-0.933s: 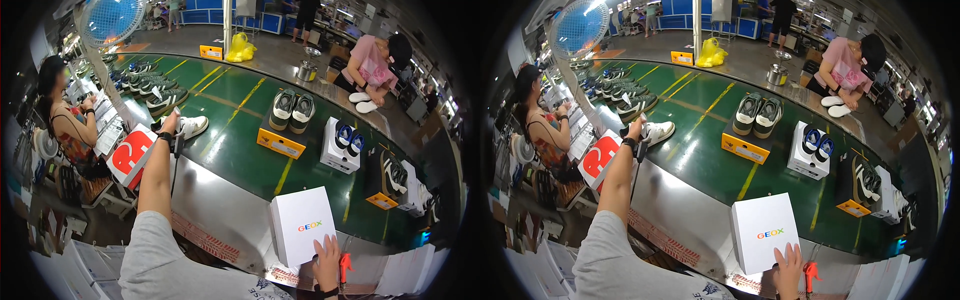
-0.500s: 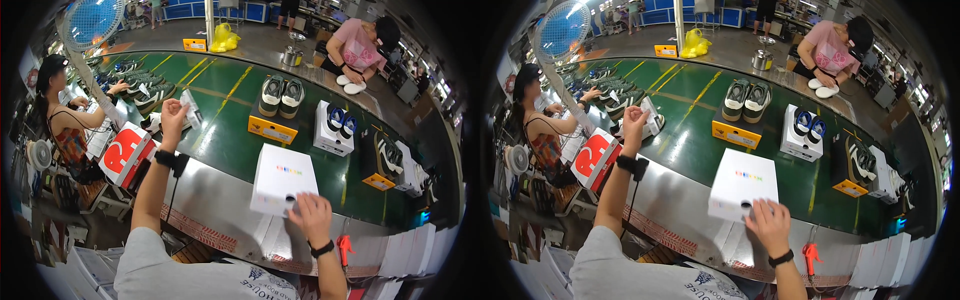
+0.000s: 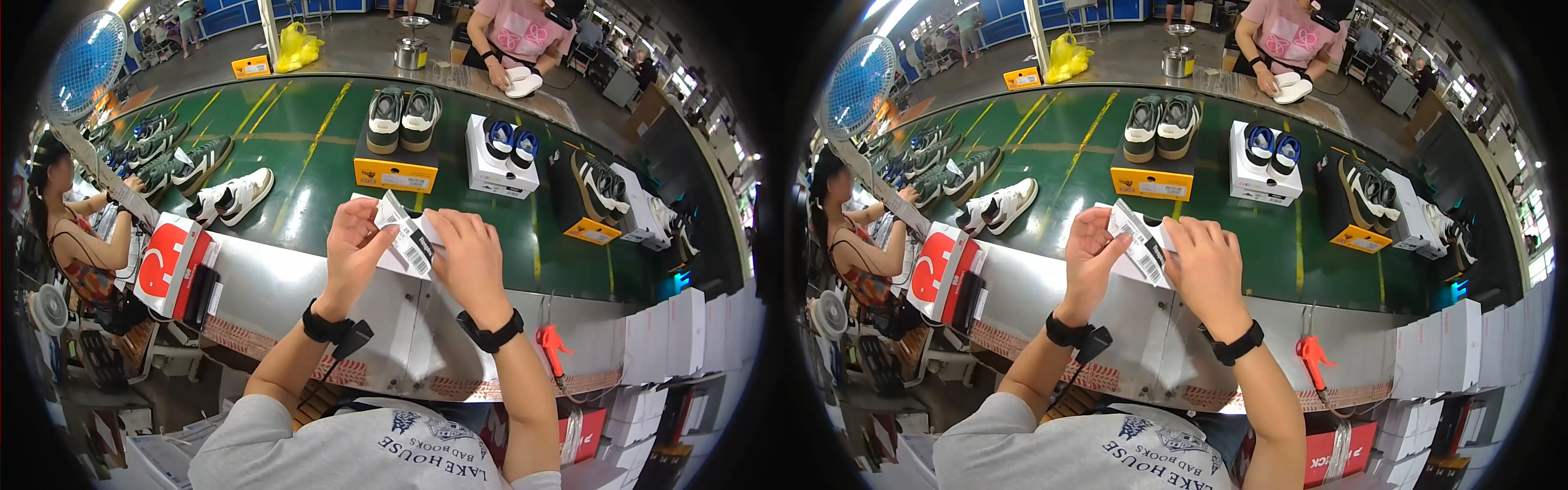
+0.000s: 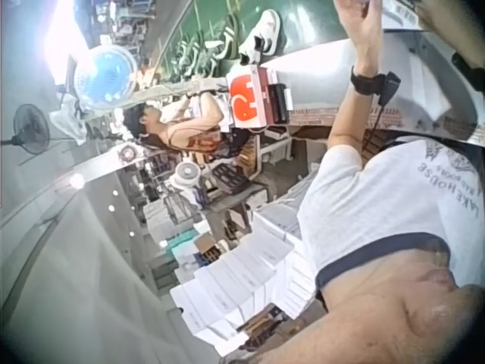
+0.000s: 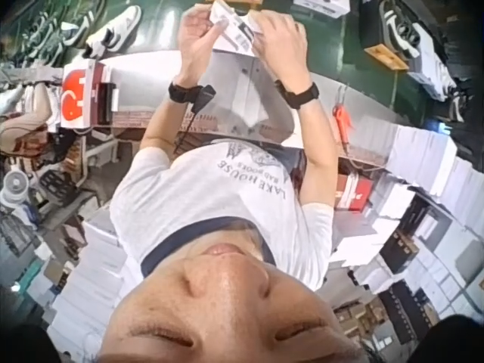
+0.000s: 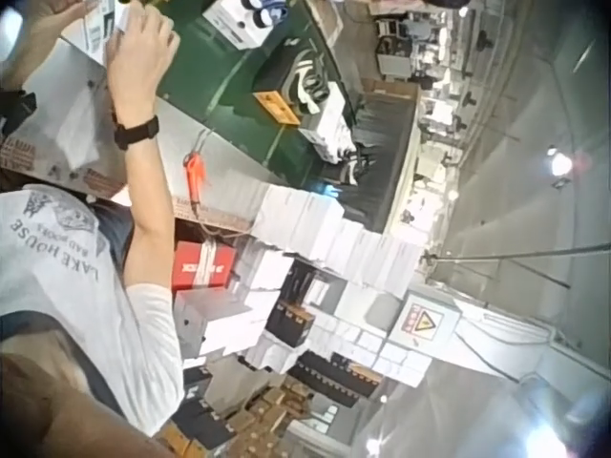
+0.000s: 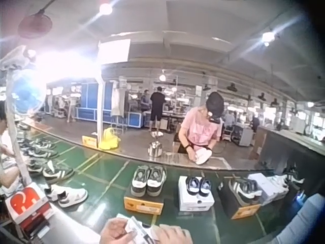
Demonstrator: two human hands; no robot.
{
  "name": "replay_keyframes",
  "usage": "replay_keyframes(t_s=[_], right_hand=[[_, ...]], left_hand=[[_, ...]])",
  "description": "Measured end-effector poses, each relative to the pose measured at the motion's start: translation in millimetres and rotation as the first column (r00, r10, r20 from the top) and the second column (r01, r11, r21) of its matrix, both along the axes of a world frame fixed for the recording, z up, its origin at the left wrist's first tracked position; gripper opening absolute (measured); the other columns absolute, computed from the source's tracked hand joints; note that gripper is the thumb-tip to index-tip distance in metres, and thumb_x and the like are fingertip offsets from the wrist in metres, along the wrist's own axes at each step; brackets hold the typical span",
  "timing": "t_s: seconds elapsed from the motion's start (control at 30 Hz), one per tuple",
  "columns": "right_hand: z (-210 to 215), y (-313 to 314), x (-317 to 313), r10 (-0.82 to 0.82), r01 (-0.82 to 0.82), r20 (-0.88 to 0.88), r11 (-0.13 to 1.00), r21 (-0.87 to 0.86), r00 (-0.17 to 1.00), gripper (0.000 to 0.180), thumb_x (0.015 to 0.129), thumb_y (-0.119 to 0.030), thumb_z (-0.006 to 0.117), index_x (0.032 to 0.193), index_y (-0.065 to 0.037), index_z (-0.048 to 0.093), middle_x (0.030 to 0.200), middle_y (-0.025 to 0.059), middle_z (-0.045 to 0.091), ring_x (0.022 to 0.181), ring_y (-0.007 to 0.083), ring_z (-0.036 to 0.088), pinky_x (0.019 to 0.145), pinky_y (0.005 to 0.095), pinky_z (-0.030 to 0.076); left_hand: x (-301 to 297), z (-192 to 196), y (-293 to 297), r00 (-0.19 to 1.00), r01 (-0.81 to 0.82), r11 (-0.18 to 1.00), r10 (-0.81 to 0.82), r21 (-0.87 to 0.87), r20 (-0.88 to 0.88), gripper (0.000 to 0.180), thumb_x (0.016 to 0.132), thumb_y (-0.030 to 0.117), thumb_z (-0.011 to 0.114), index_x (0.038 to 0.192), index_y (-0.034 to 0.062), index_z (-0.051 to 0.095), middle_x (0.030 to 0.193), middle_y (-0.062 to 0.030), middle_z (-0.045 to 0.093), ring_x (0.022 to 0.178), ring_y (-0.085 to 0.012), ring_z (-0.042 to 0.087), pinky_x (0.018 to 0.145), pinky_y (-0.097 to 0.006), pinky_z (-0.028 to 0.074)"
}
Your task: The recorder applies labels to various shoe boxes and stacks them on a pallet in a manufacturing facility.
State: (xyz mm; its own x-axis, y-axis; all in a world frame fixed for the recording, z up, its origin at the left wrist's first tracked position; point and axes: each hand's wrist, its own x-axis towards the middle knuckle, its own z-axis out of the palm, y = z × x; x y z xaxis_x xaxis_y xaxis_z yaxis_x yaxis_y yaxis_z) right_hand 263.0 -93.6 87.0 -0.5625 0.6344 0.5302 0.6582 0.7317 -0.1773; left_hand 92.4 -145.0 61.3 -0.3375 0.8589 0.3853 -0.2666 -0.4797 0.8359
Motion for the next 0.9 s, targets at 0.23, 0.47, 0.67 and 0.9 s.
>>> replay_keyframes(t_s=[0.23, 0.47, 0.67, 0.9], right_hand=[[-5, -9, 16, 0.191, -0.258, -0.237, 0.919, -0.296, 0.953, 0.036, 0.078, -0.027, 0.073, 0.104, -0.006, 0.059, 0.137, 0.0218, 0.047, 0.137, 0.0357, 0.033, 0.111, 0.0471, 0.024], [-13, 2, 16, 0.111, -0.363, -0.465, 0.787, -0.499, 0.878, 0.024, 0.086, -0.024, 0.069, 0.083, -0.006, 0.054, 0.141, 0.0225, 0.045, 0.140, 0.0367, 0.031, 0.110, 0.0451, 0.027], [-4, 7, 27, 0.150, -0.367, -0.414, 0.774, -0.516, 0.898, 0.022, 0.086, -0.021, 0.069, 0.081, -0.005, 0.053, 0.142, 0.0218, 0.046, 0.140, 0.0347, 0.031, 0.109, 0.0427, 0.031], [1, 8, 29, 0.154, -0.341, -0.348, 0.744, -0.575, 0.925, 0.023, 0.083, -0.021, 0.072, 0.078, -0.006, 0.054, 0.143, 0.0198, 0.045, 0.140, 0.0341, 0.031, 0.108, 0.0411, 0.032]], left_hand=[[3, -13, 7, 0.997, -0.077, 0.996, 0.076, 0.041, 0.027, 0.029, 0.088, -0.008, 0.059, 0.111, 0.0044, 0.046, 0.098, -0.0057, 0.059, 0.089, -0.0092, 0.058, 0.075, -0.023, 0.049], [3, -15, 4, 0.999, -0.028, 1.000, 0.028, 0.010, 0.044, 0.017, 0.093, -0.003, 0.056, 0.107, 0.0028, 0.046, 0.095, -0.0058, 0.060, 0.082, -0.0091, 0.060, 0.070, -0.023, 0.052], [-29, -9, -5, 0.895, -0.157, 0.974, 0.070, -0.165, -0.440, 0.009, 0.093, 0.001, 0.059, 0.100, 0.0031, 0.054, 0.093, -0.0028, 0.064, 0.079, -0.0080, 0.057, 0.071, -0.021, 0.047], [-67, -3, -12, 0.578, -0.164, 0.986, 0.122, 0.031, -0.807, 0.009, 0.078, 0.004, 0.072, 0.085, 0.0046, 0.068, 0.090, -0.0018, 0.065, 0.084, -0.0183, 0.053, 0.072, -0.030, 0.044]])
